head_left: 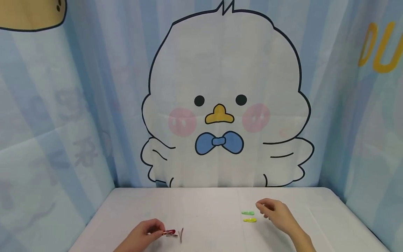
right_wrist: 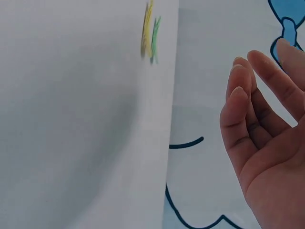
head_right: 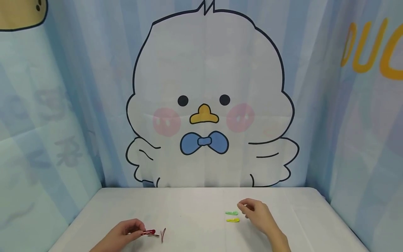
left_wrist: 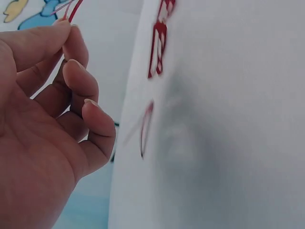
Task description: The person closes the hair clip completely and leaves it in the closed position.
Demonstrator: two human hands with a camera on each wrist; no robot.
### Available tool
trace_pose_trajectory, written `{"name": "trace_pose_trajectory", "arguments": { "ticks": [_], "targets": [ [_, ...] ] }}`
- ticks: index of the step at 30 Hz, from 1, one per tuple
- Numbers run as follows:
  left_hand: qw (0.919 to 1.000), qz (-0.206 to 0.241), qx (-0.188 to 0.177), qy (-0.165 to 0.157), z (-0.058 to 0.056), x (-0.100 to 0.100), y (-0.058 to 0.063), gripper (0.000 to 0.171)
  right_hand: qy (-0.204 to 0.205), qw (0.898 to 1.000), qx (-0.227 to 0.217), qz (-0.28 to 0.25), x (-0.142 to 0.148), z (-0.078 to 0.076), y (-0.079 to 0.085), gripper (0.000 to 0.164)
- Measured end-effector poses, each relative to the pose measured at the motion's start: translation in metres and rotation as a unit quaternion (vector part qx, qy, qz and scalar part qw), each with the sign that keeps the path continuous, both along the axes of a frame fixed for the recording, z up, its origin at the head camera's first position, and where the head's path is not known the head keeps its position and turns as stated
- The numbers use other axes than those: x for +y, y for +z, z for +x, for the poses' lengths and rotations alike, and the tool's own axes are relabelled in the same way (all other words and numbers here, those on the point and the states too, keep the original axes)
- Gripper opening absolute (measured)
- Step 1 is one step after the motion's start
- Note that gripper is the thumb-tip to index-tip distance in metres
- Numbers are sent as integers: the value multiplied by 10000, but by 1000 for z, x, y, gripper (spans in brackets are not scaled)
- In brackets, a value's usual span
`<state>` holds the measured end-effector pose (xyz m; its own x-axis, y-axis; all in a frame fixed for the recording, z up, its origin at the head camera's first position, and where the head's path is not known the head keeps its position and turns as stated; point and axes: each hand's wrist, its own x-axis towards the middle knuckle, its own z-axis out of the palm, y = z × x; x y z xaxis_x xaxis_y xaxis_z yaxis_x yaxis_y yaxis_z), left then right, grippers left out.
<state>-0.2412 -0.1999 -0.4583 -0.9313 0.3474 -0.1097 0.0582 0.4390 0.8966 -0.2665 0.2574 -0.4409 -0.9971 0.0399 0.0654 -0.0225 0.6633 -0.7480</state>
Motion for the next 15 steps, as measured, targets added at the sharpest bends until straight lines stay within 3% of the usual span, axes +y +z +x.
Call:
{"name": "trace_pose_trajectory", "arguments": {
  "ticks": [6, 15],
  "targets": [
    [9970, 747, 224, -8, 1, 26, 11, 19, 35, 9994, 189, -281, -13, 8, 14, 28],
    [9900, 1316, 477, 156, 1, 57, 15, 21, 116, 9974, 332, -622, -34, 17, 22, 24]
  ]
}}
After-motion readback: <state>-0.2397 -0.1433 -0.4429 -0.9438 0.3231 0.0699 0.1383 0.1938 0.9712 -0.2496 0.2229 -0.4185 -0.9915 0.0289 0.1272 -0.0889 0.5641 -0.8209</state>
